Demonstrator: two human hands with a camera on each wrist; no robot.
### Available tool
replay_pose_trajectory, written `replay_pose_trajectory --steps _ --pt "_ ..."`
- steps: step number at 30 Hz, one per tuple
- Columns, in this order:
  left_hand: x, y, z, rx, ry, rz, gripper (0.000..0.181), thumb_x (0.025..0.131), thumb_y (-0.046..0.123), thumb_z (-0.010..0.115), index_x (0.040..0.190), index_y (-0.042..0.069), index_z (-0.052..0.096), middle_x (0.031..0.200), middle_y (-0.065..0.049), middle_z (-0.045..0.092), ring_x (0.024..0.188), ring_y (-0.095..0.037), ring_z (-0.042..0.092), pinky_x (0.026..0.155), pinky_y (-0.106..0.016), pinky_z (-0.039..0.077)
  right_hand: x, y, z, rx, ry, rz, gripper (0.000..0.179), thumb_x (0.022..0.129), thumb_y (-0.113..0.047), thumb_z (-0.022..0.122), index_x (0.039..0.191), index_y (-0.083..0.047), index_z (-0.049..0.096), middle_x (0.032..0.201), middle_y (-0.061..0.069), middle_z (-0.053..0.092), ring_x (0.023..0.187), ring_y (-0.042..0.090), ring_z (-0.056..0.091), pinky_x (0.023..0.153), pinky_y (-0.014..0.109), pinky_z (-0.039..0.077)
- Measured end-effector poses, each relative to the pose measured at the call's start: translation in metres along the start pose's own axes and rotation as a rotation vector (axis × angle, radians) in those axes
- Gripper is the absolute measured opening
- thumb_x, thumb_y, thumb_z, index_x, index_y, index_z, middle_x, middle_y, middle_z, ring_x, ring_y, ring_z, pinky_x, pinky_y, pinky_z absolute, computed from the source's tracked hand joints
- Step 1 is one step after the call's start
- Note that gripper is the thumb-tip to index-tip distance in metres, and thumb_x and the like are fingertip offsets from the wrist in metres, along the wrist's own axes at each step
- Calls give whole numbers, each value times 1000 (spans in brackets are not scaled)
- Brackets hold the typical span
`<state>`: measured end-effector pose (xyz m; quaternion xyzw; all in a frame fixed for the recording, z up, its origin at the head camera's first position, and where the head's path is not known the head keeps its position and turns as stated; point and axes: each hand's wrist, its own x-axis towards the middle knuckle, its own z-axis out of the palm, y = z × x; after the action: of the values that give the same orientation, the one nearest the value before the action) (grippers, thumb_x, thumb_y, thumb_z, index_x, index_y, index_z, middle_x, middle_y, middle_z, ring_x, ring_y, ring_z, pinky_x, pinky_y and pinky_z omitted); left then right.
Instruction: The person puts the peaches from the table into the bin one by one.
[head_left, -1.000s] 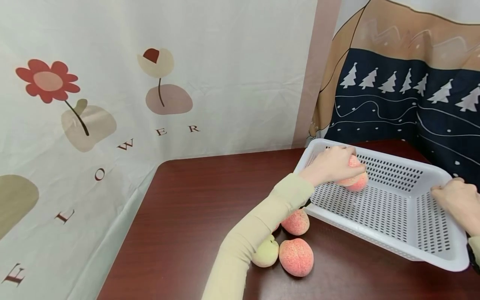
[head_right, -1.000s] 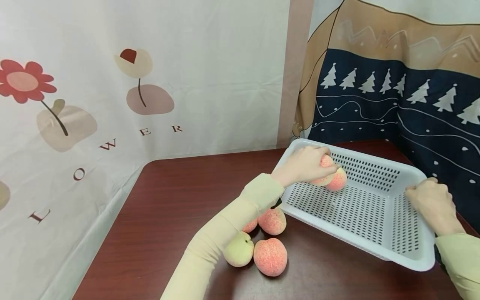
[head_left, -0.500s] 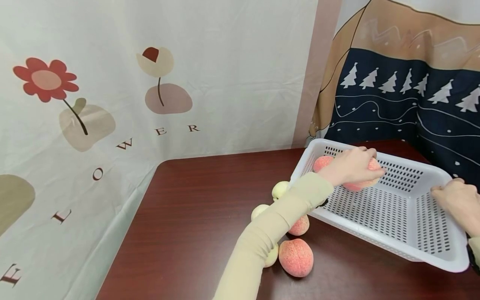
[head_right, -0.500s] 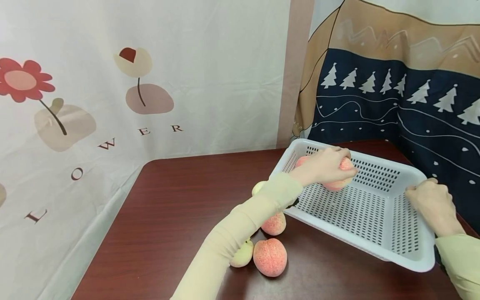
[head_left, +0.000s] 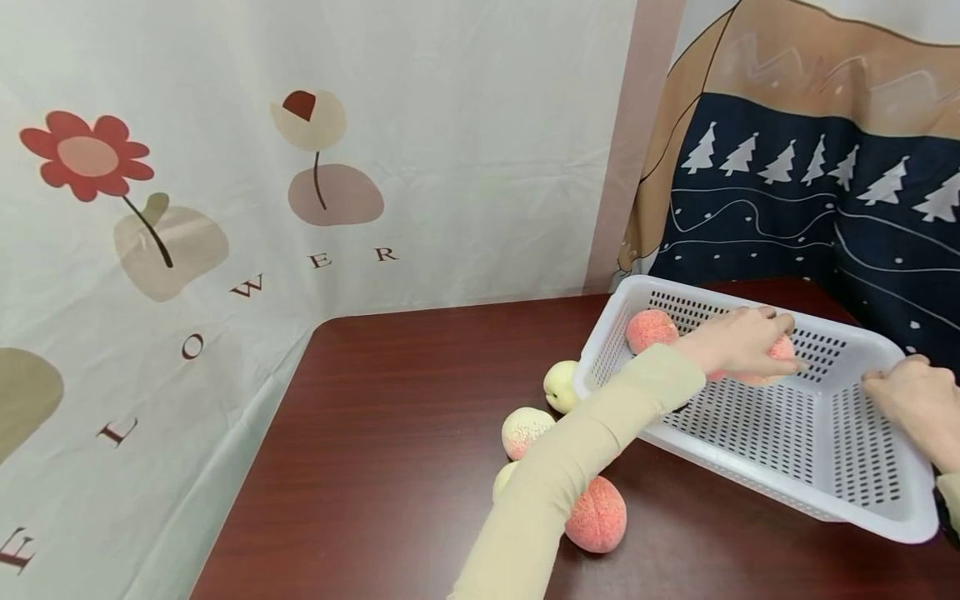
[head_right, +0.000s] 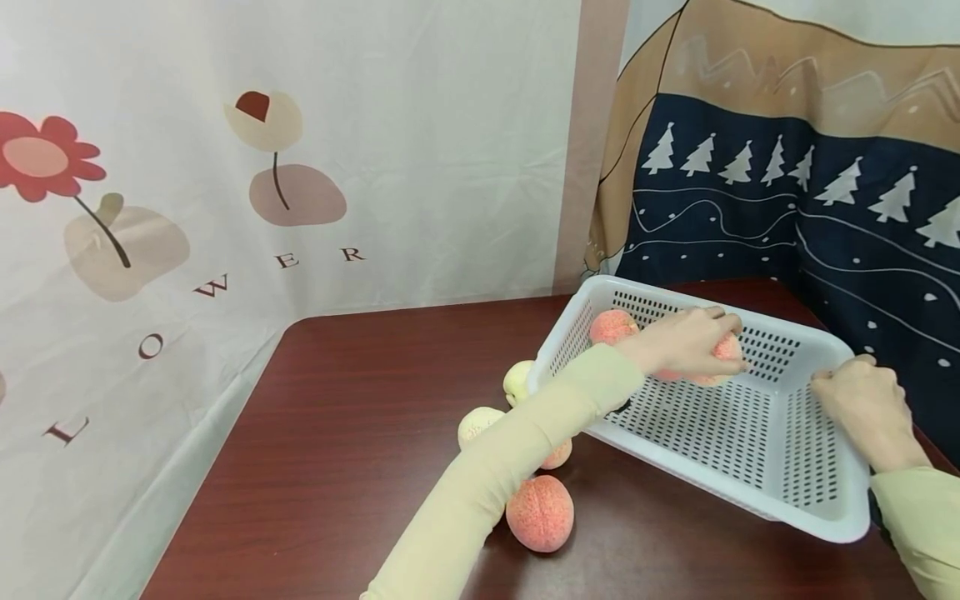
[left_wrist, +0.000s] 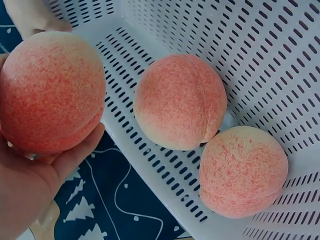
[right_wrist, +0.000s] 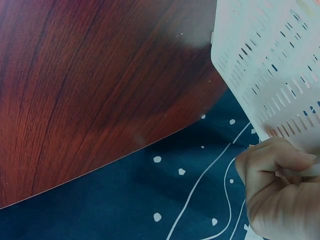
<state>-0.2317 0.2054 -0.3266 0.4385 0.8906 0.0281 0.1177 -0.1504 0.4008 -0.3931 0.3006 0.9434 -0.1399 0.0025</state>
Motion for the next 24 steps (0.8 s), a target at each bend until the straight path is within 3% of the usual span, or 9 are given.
replay_pose_trajectory --steps 9,16,20,24 --pt "12 13 7 122 -26 58 62 90 62 47 143 36 31 140 19 37 123 2 40 105 -12 31 -2 -2 -1 3 3 -3 56 92 -17 31 115 35 27 62 30 42 43 29 57 40 33 48" --pt "22 17 22 195 -47 79 69 89 66 43 149 37 20 155 18 20 144 -2 18 117 -15 11 -5 3 -1 36 -3 -42 54 91 -17 32 111 33 28 64 31 42 44 29 56 39 33 47" --pt "28 16 32 255 -51 96 73 89 65 44 150 37 16 158 18 14 147 -4 10 118 -18 9 -4 4 0 52 14 -63 54 90 -17 33 110 33 29 66 33 41 45 31 55 39 34 46" --pt "33 15 41 321 -26 128 74 87 63 50 149 36 21 156 18 19 145 -3 16 116 -15 13 -2 3 -1 42 21 -62 54 89 -17 33 109 33 30 68 34 41 49 34 55 40 35 46"
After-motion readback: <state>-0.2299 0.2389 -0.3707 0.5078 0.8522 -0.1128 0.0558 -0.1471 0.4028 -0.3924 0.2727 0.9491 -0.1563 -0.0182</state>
